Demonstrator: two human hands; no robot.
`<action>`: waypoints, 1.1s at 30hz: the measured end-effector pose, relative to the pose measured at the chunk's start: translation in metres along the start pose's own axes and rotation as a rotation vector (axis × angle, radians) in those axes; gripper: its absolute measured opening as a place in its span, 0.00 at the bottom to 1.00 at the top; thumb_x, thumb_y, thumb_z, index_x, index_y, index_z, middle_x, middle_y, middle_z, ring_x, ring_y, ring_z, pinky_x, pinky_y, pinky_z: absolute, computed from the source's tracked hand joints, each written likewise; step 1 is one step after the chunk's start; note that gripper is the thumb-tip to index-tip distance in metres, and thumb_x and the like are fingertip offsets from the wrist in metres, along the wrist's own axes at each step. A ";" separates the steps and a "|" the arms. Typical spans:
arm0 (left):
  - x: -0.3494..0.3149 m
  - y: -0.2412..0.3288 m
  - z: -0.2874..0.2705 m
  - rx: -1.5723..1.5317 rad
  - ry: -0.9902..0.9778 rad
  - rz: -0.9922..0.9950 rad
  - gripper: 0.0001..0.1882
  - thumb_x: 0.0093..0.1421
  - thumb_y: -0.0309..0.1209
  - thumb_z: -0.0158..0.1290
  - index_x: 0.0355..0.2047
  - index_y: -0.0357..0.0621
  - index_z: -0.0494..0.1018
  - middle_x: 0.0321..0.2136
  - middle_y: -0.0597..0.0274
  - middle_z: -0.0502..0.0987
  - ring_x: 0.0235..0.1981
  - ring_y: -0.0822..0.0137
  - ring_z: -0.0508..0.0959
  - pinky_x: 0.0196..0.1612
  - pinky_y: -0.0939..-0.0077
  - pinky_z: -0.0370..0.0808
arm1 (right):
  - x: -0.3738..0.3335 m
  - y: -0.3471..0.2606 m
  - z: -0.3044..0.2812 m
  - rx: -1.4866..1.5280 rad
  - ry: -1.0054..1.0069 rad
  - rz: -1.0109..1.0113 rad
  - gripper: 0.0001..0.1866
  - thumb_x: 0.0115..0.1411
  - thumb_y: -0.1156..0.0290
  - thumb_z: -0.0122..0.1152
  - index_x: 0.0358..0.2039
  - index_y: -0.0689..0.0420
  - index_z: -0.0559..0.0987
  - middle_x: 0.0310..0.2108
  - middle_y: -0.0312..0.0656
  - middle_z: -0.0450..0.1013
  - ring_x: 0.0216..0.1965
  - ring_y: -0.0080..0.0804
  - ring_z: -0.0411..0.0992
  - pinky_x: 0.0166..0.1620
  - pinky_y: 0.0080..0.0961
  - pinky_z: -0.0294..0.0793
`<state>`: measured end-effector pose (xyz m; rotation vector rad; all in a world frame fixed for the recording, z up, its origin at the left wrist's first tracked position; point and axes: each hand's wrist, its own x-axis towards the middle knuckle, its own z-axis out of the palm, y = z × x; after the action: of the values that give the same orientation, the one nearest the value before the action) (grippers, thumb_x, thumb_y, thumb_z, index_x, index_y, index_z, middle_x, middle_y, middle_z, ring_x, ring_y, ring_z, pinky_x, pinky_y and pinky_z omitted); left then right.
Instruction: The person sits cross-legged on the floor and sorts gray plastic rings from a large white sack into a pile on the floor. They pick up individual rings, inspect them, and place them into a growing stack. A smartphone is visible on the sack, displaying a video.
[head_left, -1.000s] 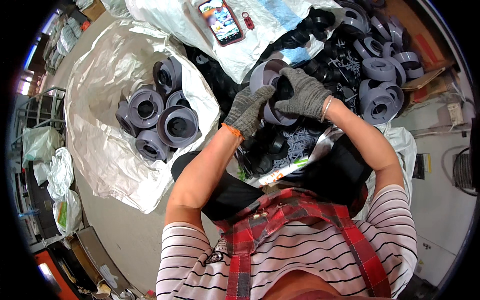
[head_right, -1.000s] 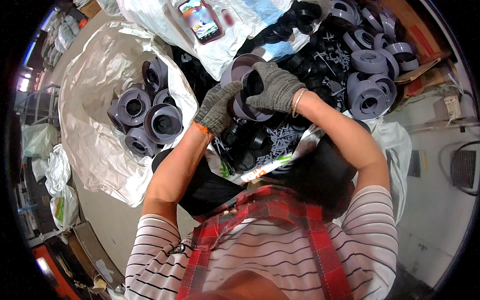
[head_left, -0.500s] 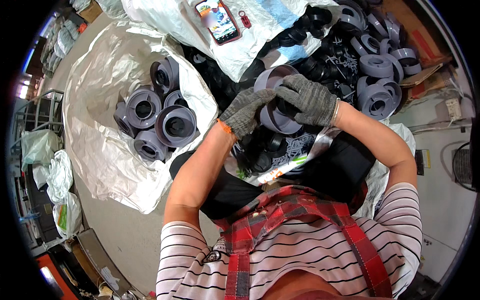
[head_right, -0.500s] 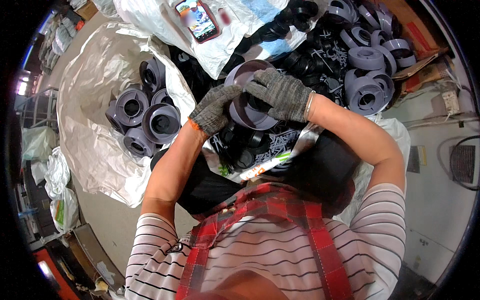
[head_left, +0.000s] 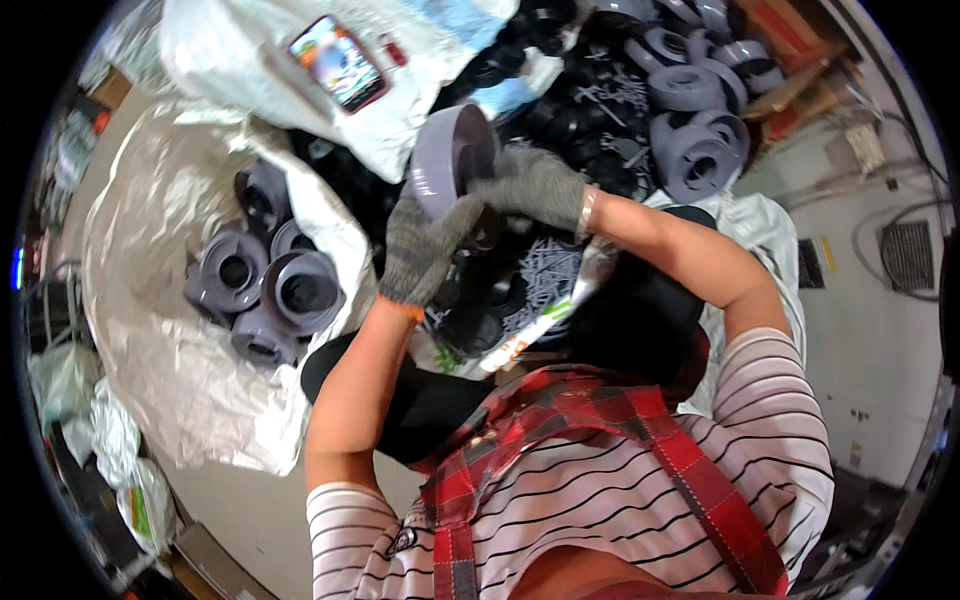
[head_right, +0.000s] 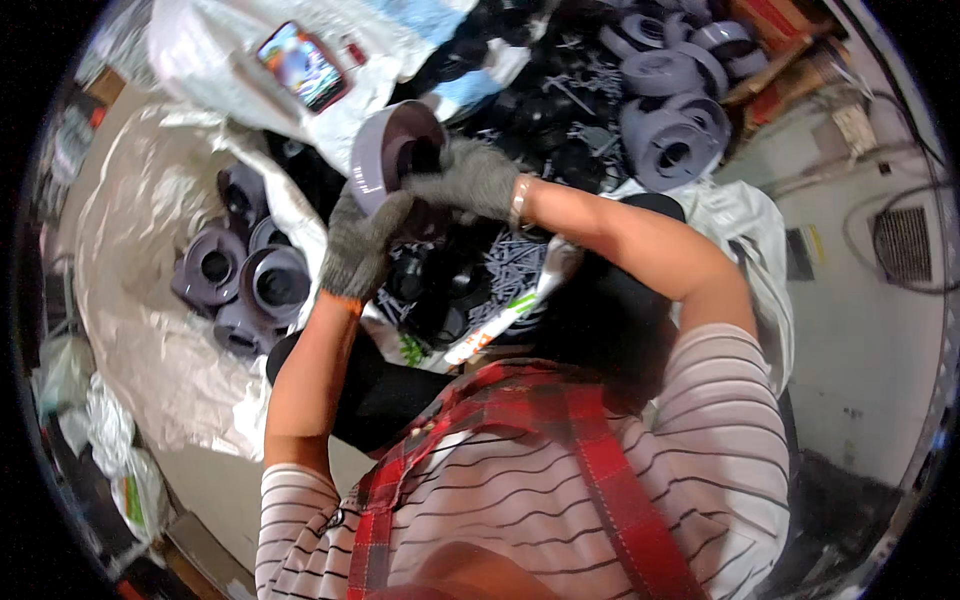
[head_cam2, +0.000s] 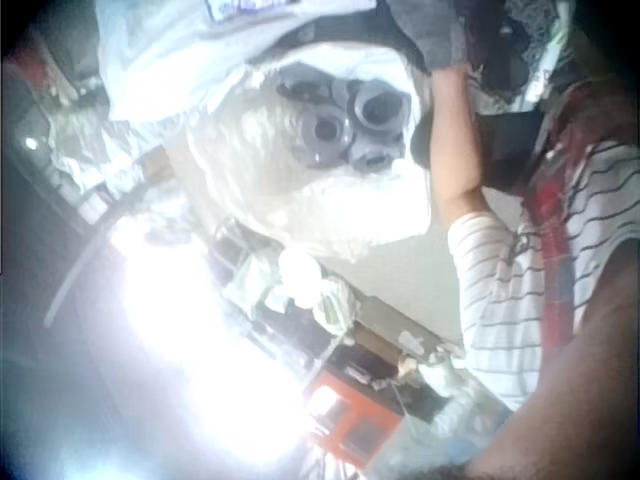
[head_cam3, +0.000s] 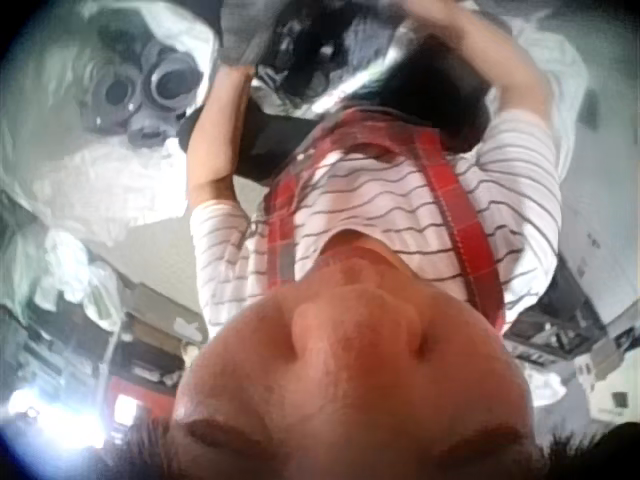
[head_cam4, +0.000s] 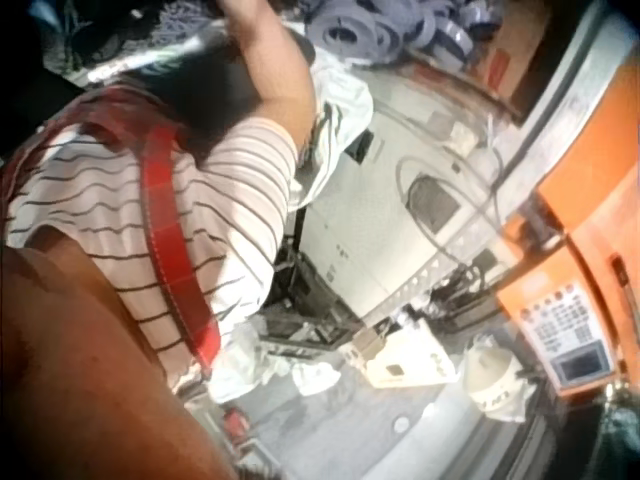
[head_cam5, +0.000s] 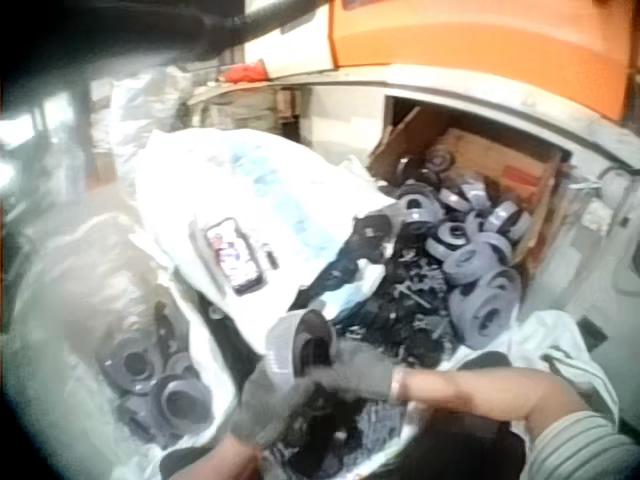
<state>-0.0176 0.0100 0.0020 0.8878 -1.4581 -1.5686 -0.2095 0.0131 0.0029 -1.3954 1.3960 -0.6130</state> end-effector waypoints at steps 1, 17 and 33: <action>-0.003 -0.001 -0.004 0.149 0.059 0.050 0.29 0.54 0.30 0.58 0.55 0.38 0.63 0.42 0.58 0.74 0.40 0.67 0.75 0.43 0.74 0.74 | -0.018 -0.029 -0.005 0.597 -0.121 0.438 0.26 0.59 0.47 0.53 0.33 0.62 0.76 0.21 0.45 0.74 0.17 0.33 0.74 0.23 0.23 0.75; 0.008 0.015 -0.018 0.274 0.307 0.308 0.28 0.52 0.28 0.60 0.52 0.34 0.65 0.49 0.49 0.71 0.50 0.60 0.70 0.55 0.67 0.66 | -0.054 0.102 -0.207 -1.610 0.122 0.258 0.26 0.51 0.65 0.55 0.53 0.54 0.68 0.49 0.51 0.69 0.51 0.50 0.66 0.54 0.44 0.64; -0.002 0.005 0.000 0.791 0.018 0.186 0.31 0.40 0.46 0.64 0.43 0.41 0.73 0.39 0.49 0.75 0.43 0.52 0.75 0.52 0.58 0.67 | 0.103 0.045 -0.090 -1.133 0.424 0.261 0.39 0.58 0.36 0.36 0.43 0.61 0.78 0.46 0.55 0.72 0.48 0.51 0.70 0.52 0.40 0.68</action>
<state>-0.0162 0.0120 0.0065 1.1445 -2.1203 -0.8215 -0.2881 -0.1006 -0.0366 -1.9259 2.4141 0.1482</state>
